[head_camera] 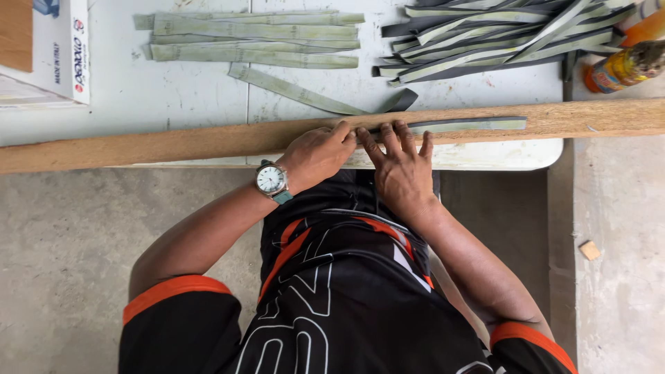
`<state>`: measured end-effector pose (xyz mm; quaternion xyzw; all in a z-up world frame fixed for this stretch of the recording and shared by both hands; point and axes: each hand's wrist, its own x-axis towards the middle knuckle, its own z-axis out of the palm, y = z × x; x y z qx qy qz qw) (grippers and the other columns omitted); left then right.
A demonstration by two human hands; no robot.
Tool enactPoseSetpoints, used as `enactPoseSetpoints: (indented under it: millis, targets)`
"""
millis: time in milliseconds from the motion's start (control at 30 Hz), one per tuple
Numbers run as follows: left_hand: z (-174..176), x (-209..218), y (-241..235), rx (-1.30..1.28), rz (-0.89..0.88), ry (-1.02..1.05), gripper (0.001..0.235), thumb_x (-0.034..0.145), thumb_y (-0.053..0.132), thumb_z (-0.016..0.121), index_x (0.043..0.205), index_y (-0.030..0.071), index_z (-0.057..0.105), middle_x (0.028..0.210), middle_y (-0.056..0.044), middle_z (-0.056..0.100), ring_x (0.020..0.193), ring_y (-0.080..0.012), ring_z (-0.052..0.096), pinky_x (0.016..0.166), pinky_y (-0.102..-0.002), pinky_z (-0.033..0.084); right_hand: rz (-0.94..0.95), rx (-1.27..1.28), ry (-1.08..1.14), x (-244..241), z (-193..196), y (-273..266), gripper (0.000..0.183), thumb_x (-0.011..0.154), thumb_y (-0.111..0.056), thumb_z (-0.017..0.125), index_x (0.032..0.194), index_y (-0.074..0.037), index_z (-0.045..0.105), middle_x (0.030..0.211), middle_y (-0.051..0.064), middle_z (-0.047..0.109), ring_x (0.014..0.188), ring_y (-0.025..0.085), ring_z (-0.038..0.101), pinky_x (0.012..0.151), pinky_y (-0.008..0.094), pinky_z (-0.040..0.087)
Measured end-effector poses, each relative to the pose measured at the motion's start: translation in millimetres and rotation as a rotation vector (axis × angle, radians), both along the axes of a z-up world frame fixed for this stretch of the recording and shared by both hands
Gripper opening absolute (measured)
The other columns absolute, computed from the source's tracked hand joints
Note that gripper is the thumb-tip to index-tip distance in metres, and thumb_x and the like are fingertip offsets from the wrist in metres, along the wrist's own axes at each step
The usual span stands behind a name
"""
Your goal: The person applies adhesive from a bottle to a wooden plank and then places long fabric strips onto the adhesive. The person repeats this process multiple times, aligning the strips along the plank.
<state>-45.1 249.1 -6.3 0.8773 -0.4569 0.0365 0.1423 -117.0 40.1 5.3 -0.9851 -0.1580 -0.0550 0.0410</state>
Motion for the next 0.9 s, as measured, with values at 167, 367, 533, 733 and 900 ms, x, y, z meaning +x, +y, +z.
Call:
enactPoseSetpoints:
  millis: [167, 367, 533, 733, 900]
  targets:
    - [7, 0, 4, -0.182, -0.009, 0.042, 0.022, 0.097, 0.005, 0.058, 0.116, -0.005, 0.064, 0.107, -0.012, 0.058, 0.072, -0.0269, 0.068, 0.064, -0.041, 0.056, -0.120, 0.089, 0.040, -2, 10, -43, 0.068, 0.087, -0.007, 0.054, 0.153, -0.024, 0.050, 0.149, 0.004, 0.054, 0.144, 0.028, 0.043, 0.109, 0.079, 0.026]
    - [16, -5, 9, -0.059, 0.059, 0.083, 0.029, 0.096, 0.006, 0.057, 0.123, 0.000, 0.066, 0.111, -0.010, 0.062, 0.074, -0.0289, 0.069, 0.065, -0.042, 0.057, -0.274, 0.104, 0.048, -9, 17, -113, 0.069, 0.083, -0.008, 0.057, 0.151, -0.020, 0.051, 0.149, 0.005, 0.053, 0.143, 0.029, 0.042, 0.109, 0.078, 0.022]
    - [23, -2, 6, 0.000, 0.038, 0.075, 0.032, 0.094, 0.004, 0.057, 0.125, 0.000, 0.065, 0.112, -0.012, 0.062, 0.081, -0.0299, 0.071, 0.069, -0.040, 0.060, -0.392, 0.083, -0.045, -21, 21, -171, 0.059, 0.085, -0.014, 0.068, 0.143, -0.016, 0.060, 0.136, 0.005, 0.062, 0.131, 0.026, 0.052, 0.103, 0.073, 0.027]
    - [36, 0, -2, -0.118, 0.082, 0.054, 0.024, 0.093, 0.005, 0.063, 0.115, 0.001, 0.071, 0.108, -0.012, 0.069, 0.081, -0.0319, 0.072, 0.070, -0.040, 0.061, -0.181, 0.268, -0.172, -9, 12, -225, 0.009, 0.092, -0.015, 0.074, 0.101, -0.013, 0.076, 0.094, 0.004, 0.068, 0.100, 0.027, 0.063, 0.096, 0.041, 0.045]
    - [45, 18, -48, -0.265, 0.103, 0.144, 0.022, 0.093, 0.003, 0.066, 0.114, -0.001, 0.074, 0.104, -0.014, 0.071, 0.080, -0.0295, 0.074, 0.066, -0.036, 0.061, -0.320, 0.312, -0.240, -8, 29, -251, 0.011, 0.097, -0.011, 0.071, 0.108, -0.009, 0.074, 0.100, 0.007, 0.068, 0.097, 0.028, 0.064, 0.089, 0.040, 0.047]
